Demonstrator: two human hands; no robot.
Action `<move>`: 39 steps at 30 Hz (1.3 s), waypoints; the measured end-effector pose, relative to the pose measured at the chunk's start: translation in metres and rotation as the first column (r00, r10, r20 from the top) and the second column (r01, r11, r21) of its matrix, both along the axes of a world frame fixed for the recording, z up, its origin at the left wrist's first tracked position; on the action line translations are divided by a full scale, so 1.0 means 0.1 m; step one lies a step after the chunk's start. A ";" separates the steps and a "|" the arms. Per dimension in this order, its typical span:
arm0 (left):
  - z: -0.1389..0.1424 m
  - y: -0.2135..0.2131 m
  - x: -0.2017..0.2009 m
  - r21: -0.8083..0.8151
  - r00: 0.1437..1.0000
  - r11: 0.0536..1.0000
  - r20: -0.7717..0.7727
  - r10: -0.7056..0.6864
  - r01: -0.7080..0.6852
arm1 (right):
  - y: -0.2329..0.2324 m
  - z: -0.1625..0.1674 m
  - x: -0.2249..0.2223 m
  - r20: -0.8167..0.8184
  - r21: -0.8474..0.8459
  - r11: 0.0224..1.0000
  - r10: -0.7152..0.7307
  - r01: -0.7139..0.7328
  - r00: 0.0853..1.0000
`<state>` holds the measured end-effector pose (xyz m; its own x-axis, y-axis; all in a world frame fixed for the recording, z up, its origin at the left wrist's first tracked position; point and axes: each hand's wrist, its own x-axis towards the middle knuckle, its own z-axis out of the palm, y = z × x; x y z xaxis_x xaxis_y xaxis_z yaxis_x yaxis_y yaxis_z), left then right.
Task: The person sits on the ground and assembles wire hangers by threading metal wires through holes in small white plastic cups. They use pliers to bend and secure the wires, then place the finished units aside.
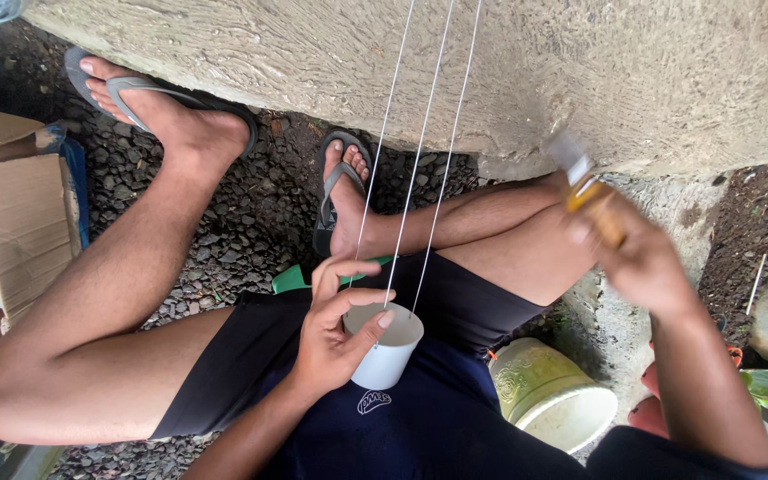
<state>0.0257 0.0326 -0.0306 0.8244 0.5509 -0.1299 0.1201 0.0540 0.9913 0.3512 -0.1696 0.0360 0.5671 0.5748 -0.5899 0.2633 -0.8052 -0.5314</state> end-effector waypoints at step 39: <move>-0.39 1.16 1.50 0.049 0.902 0.926 0.251 0.350 -0.373 | 2.24 -0.50 -0.80 0.186 0.725 0.662 0.081 -0.192 0.979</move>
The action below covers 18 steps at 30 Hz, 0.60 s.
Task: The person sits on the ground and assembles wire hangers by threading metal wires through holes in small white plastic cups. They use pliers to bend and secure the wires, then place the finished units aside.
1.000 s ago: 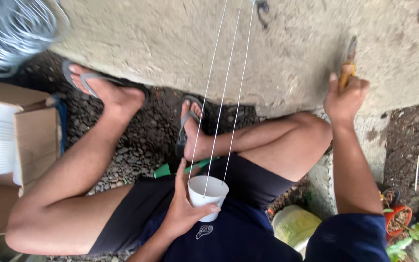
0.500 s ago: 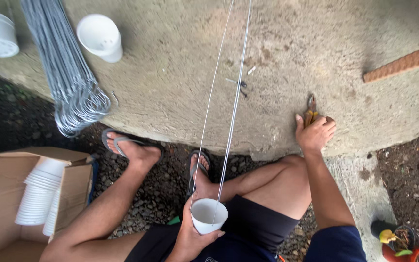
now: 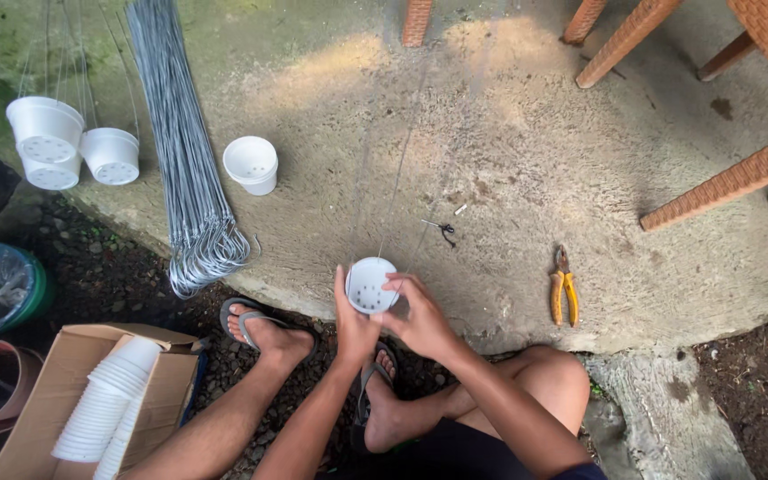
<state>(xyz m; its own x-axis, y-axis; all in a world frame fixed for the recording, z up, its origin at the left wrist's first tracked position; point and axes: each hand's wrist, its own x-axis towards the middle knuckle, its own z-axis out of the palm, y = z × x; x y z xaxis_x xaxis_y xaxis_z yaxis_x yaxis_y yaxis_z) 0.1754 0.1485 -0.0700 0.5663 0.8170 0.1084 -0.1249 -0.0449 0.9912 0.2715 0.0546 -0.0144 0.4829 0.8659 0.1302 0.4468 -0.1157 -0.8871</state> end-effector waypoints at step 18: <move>-0.04 0.47 0.30 0.355 0.942 0.933 -0.288 0.172 -0.061 | 0.42 -0.41 0.27 0.286 0.050 0.984 -0.176 0.169 0.942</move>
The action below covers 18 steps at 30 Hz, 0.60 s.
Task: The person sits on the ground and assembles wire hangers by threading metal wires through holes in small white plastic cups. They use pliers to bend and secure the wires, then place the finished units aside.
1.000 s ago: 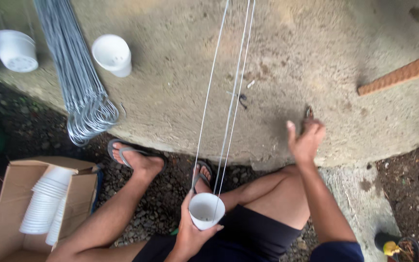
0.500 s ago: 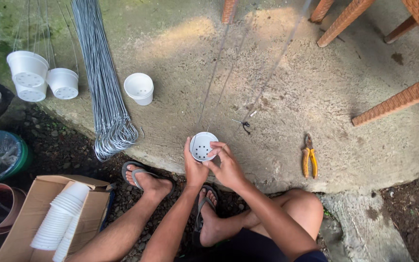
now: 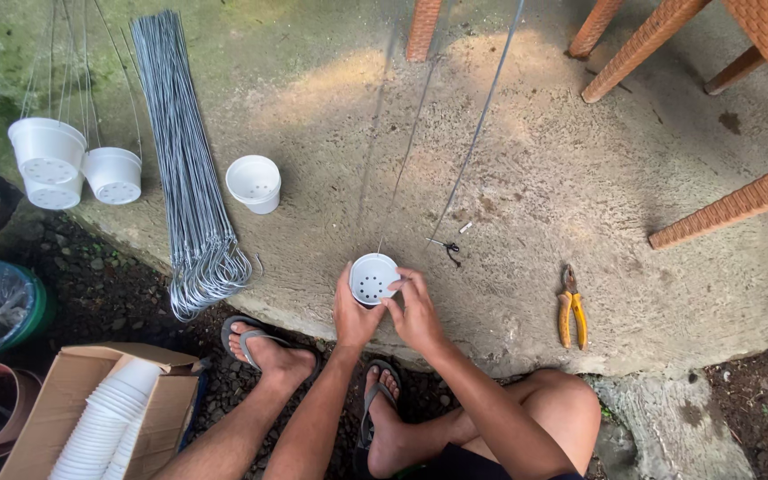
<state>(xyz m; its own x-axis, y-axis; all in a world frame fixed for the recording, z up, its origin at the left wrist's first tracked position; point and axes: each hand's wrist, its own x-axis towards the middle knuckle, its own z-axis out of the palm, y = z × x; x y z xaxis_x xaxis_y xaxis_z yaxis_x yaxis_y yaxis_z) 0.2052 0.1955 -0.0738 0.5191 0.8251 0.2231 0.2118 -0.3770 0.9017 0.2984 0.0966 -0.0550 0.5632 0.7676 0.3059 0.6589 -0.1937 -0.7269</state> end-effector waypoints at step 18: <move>0.33 0.16 -0.06 -0.252 0.991 0.962 -0.052 -0.122 0.106 | 0.31 0.02 -0.10 -0.103 -0.187 0.974 -0.149 0.128 0.983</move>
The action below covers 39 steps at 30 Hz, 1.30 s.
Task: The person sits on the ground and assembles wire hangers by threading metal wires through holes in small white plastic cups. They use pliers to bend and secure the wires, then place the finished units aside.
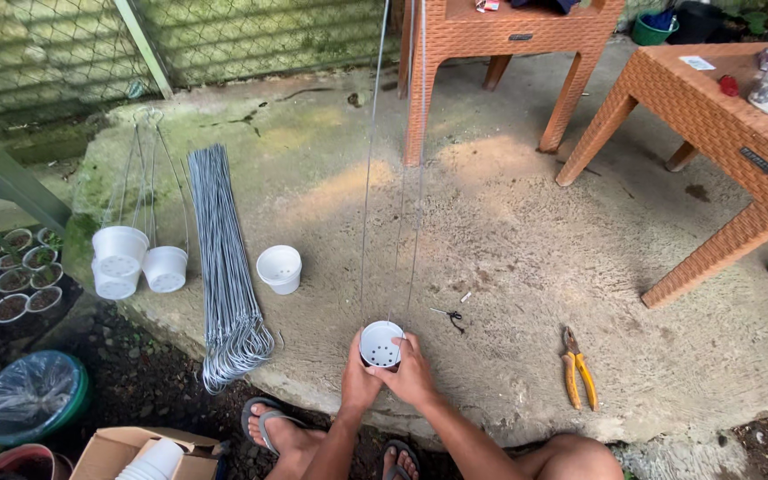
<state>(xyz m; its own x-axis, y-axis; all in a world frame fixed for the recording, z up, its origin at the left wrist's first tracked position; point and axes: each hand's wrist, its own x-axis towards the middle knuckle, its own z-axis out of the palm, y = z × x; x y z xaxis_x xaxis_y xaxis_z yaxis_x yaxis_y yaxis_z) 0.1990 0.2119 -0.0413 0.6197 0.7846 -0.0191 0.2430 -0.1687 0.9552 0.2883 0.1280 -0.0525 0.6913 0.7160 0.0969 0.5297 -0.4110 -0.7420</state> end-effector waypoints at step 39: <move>0.22 0.09 -0.50 0.092 0.778 0.941 0.539 -0.322 0.326 | -0.48 0.45 -0.47 0.058 -0.067 0.963 0.265 -0.261 0.962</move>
